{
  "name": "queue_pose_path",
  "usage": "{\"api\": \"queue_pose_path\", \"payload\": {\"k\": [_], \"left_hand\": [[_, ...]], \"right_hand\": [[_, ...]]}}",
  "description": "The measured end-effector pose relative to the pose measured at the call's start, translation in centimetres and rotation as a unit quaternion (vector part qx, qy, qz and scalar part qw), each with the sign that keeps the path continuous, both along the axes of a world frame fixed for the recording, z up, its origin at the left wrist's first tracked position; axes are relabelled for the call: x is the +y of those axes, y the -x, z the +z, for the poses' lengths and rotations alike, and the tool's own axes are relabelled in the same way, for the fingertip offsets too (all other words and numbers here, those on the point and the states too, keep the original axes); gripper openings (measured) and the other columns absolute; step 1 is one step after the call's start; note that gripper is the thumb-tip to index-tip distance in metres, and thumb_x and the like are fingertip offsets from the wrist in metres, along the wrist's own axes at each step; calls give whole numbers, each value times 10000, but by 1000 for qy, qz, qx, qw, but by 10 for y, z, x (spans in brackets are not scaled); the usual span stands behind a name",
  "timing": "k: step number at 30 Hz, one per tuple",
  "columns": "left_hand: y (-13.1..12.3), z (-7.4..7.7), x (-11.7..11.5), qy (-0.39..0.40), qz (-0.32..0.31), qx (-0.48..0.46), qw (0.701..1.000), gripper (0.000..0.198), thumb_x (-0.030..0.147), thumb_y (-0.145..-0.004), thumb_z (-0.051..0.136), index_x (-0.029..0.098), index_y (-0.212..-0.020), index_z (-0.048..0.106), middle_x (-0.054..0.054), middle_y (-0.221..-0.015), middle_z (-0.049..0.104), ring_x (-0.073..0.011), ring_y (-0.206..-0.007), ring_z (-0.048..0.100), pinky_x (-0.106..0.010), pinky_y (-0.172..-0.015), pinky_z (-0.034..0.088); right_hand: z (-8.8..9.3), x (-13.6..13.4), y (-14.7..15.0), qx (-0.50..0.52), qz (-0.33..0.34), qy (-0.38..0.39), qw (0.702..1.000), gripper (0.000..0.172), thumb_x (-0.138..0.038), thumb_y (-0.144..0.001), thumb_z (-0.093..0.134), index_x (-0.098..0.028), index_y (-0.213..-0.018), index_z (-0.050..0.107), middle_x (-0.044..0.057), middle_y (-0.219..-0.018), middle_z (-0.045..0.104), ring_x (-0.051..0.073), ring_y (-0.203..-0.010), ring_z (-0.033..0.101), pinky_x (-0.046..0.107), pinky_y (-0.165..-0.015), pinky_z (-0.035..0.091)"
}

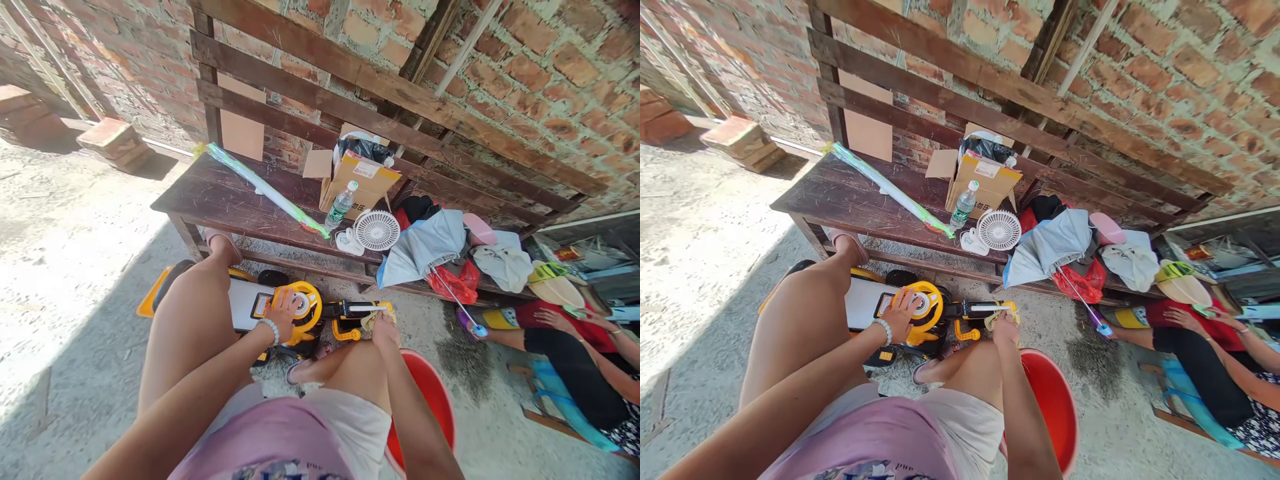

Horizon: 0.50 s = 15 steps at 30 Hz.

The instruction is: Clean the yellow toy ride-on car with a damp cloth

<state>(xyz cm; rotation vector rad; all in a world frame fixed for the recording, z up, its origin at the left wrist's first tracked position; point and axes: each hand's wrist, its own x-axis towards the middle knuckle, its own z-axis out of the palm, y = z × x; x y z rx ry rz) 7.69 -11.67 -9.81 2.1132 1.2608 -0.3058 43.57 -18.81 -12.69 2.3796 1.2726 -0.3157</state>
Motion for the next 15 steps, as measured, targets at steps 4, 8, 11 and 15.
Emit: {"api": "queue_pose_path", "payload": {"k": [4,8,11,15], "left_hand": [[0,-3,-2,2,9,-13,1000,950,473,-914,658,207,-1739,267,-173,-1846,0,-414,-1697,-94,-722,-1285,275],[-4,-2,-1,12,17,-8,1000,1024,474,-867,707,196,-1744,257,-181,-1844,9,-444,-1687,-103,-755,-1296,204],[-8,12,6,5,11,15,1000,934,455,-865,714,159,-1690,393,-225,-1827,127,-479,-1691,27,-767,-1302,150],[0,69,13,47,18,-171,984,596,543,-1005,460,206,-1448,675,-158,-1623,579,-364,-1534,497,-556,-1322,328]], "right_hand": [[14,2,-11,40,-2,23,999,788,-132,-896,601,-185,-1664,432,226,-1524,589,332,-1272,699,391,-1042,536],[17,0,7,60,32,32,997,761,-124,-884,569,-220,-1634,477,193,-1535,570,308,-1264,691,365,-1015,522],[13,-6,33,90,86,28,992,799,-107,-901,569,-250,-1672,420,176,-1574,542,279,-1216,700,344,-985,519],[15,-19,42,150,115,2,982,803,-97,-877,629,-320,-1635,485,113,-1597,546,268,-1259,679,324,-1005,517]]}}
